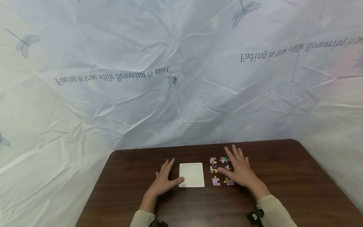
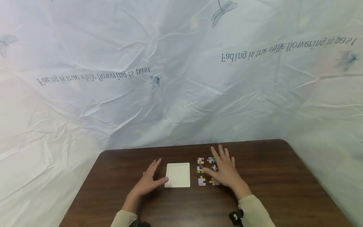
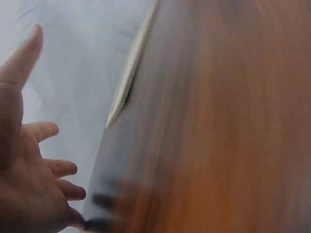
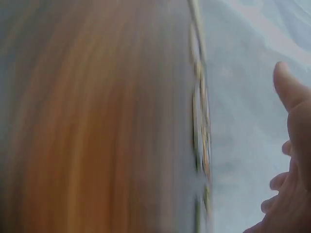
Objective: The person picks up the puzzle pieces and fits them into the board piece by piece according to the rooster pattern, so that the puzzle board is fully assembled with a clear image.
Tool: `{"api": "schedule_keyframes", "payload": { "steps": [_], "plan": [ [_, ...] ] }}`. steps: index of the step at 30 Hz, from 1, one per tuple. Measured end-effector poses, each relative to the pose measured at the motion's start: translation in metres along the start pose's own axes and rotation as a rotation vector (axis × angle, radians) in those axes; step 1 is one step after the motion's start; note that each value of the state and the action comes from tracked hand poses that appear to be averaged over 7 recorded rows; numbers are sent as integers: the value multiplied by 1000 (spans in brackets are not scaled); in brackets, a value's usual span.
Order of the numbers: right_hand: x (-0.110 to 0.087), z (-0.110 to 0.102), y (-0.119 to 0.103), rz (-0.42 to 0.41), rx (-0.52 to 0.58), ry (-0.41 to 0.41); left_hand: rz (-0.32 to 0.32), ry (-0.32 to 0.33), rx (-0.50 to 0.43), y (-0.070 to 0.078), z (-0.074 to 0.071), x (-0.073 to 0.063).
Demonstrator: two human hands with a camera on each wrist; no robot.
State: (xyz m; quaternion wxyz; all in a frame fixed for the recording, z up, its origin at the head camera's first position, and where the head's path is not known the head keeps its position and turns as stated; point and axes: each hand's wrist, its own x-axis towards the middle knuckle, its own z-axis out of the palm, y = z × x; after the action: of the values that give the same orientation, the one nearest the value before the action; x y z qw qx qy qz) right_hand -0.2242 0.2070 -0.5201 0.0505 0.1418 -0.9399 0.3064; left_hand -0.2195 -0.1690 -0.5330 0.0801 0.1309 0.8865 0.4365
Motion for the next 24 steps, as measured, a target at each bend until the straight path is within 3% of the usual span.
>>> {"api": "schedule_keyframes", "payload": {
  "steps": [4,10,19,24],
  "plan": [
    [15,20,-12,-7,7,12,9,64,-45,-6,10,5],
    [34,37,-19,-24,-23,48,45,124,-37,-17,19,11],
    [53,45,-15,-47,-112,134,113,45,73,-20,30,18],
    [62,45,-19,-48,-107,61,102,6,191,-22,29,20]
  ]
}}
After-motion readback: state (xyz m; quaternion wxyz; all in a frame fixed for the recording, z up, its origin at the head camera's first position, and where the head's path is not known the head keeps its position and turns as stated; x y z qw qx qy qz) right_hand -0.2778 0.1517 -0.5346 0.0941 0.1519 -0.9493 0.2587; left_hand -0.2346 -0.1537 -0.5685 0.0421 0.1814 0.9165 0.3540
